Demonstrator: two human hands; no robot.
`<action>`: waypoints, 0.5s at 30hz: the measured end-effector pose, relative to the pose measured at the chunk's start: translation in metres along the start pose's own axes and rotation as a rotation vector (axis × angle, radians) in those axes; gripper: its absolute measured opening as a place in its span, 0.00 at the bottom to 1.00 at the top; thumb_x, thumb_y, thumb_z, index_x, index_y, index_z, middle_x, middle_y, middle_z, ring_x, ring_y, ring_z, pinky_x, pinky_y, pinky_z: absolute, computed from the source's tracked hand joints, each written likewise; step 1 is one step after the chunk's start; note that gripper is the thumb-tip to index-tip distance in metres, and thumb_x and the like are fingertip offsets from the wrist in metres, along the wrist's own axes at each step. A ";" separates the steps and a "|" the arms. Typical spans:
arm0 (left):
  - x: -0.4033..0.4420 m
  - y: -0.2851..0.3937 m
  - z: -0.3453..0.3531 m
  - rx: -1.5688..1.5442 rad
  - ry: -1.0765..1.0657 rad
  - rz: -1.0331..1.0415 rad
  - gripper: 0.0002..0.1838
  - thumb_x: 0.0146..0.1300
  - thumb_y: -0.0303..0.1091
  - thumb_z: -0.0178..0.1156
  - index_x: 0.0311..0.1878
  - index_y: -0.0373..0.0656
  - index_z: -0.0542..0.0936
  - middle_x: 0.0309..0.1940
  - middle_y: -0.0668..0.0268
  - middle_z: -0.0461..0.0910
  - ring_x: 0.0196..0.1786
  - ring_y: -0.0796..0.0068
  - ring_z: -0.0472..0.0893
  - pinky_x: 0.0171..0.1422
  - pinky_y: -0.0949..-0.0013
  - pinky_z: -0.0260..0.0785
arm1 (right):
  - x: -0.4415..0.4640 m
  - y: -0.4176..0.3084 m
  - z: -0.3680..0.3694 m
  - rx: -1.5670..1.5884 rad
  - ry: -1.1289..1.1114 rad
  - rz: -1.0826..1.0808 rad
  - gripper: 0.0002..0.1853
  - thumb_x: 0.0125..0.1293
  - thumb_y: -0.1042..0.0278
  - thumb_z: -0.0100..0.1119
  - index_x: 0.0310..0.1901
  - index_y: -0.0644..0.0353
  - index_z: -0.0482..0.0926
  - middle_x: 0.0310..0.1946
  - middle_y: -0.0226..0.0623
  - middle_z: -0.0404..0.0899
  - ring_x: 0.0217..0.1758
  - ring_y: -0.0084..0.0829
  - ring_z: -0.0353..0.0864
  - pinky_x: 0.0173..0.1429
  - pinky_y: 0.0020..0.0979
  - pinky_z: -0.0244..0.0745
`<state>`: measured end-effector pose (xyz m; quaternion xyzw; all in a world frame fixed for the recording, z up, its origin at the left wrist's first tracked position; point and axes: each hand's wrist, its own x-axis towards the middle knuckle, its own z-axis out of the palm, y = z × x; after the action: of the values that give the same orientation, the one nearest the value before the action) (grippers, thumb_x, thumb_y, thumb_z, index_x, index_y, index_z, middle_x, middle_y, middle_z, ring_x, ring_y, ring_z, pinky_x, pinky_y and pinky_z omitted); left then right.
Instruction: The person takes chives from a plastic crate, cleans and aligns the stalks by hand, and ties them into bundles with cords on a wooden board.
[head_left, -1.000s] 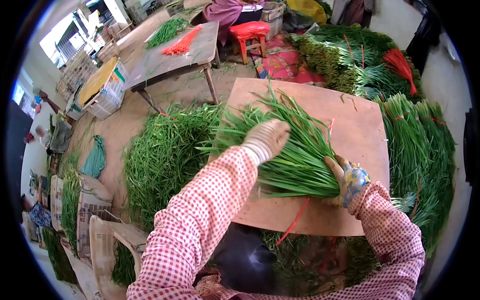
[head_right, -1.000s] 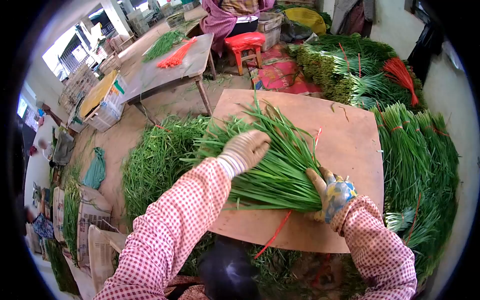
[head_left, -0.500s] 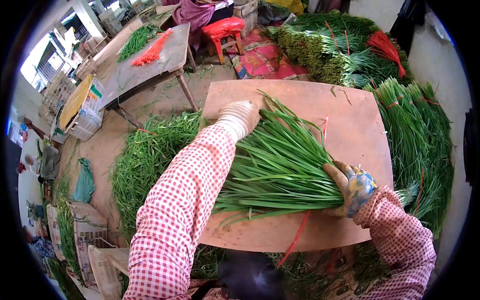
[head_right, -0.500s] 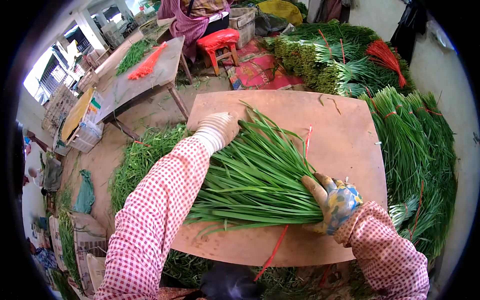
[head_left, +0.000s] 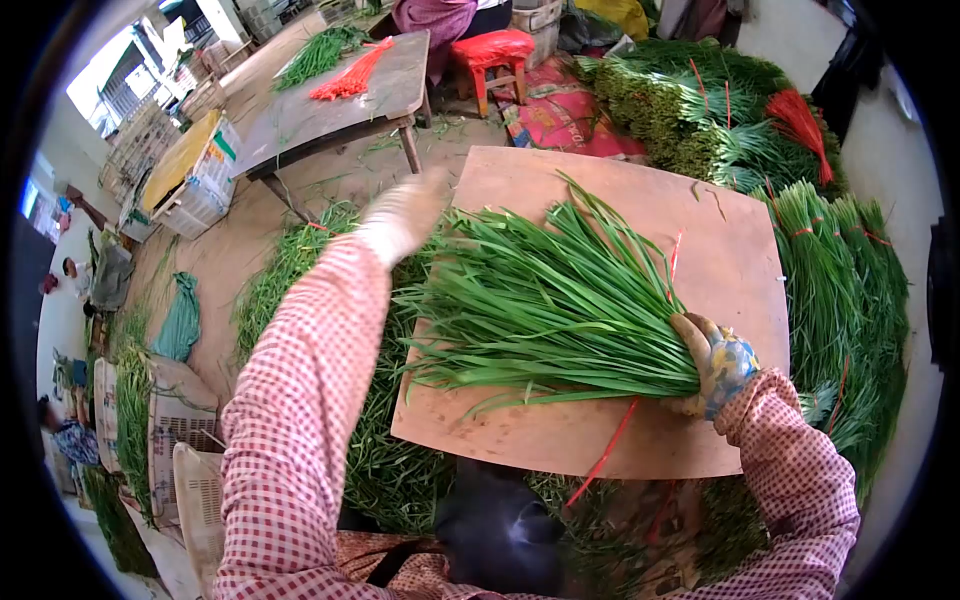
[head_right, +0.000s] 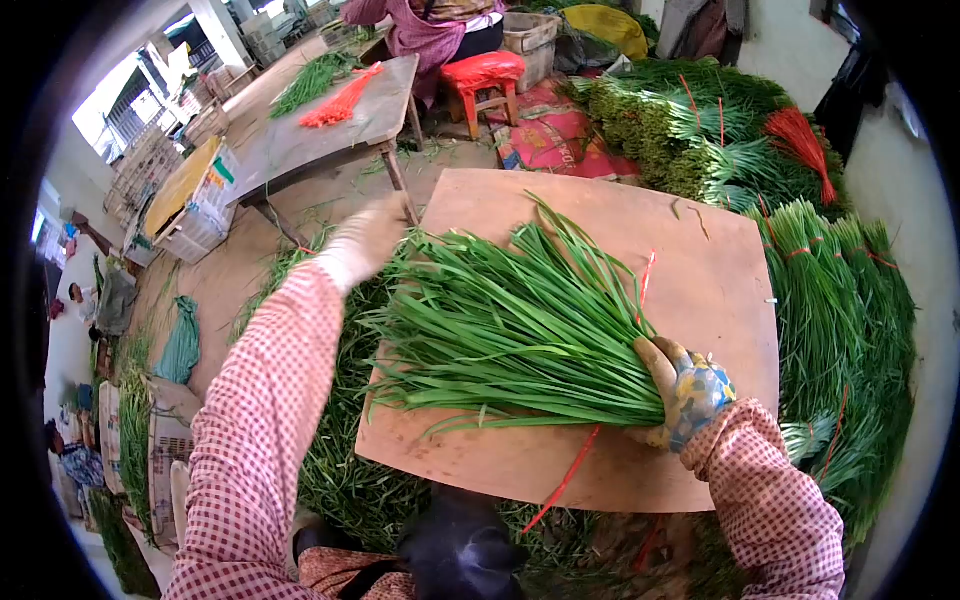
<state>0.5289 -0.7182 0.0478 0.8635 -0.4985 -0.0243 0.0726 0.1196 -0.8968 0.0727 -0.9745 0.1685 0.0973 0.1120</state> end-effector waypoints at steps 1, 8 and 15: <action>0.007 0.024 0.003 0.194 -0.175 0.099 0.21 0.63 0.27 0.46 0.61 0.36 0.68 0.43 0.46 0.80 0.46 0.51 0.81 0.52 0.56 0.73 | 0.000 0.000 0.001 0.003 0.022 -0.003 0.52 0.40 0.54 0.75 0.68 0.54 0.57 0.64 0.47 0.62 0.61 0.52 0.68 0.65 0.45 0.65; 0.030 0.073 0.037 0.156 -0.278 0.022 0.15 0.64 0.31 0.50 0.52 0.38 0.78 0.45 0.48 0.80 0.49 0.55 0.81 0.53 0.59 0.73 | 0.003 0.004 0.003 0.012 0.014 0.007 0.54 0.37 0.52 0.76 0.68 0.54 0.58 0.63 0.47 0.64 0.60 0.52 0.69 0.64 0.45 0.68; -0.073 -0.070 0.052 -0.118 -0.052 -0.706 0.16 0.66 0.32 0.45 0.51 0.32 0.72 0.49 0.40 0.76 0.54 0.42 0.75 0.58 0.52 0.68 | 0.004 0.007 0.005 0.044 0.064 -0.047 0.53 0.36 0.53 0.77 0.66 0.56 0.59 0.61 0.50 0.66 0.58 0.54 0.71 0.62 0.45 0.69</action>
<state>0.5460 -0.6256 -0.0160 0.9759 -0.1689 -0.0987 0.0968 0.1201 -0.9028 0.0654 -0.9780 0.1511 0.0597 0.1304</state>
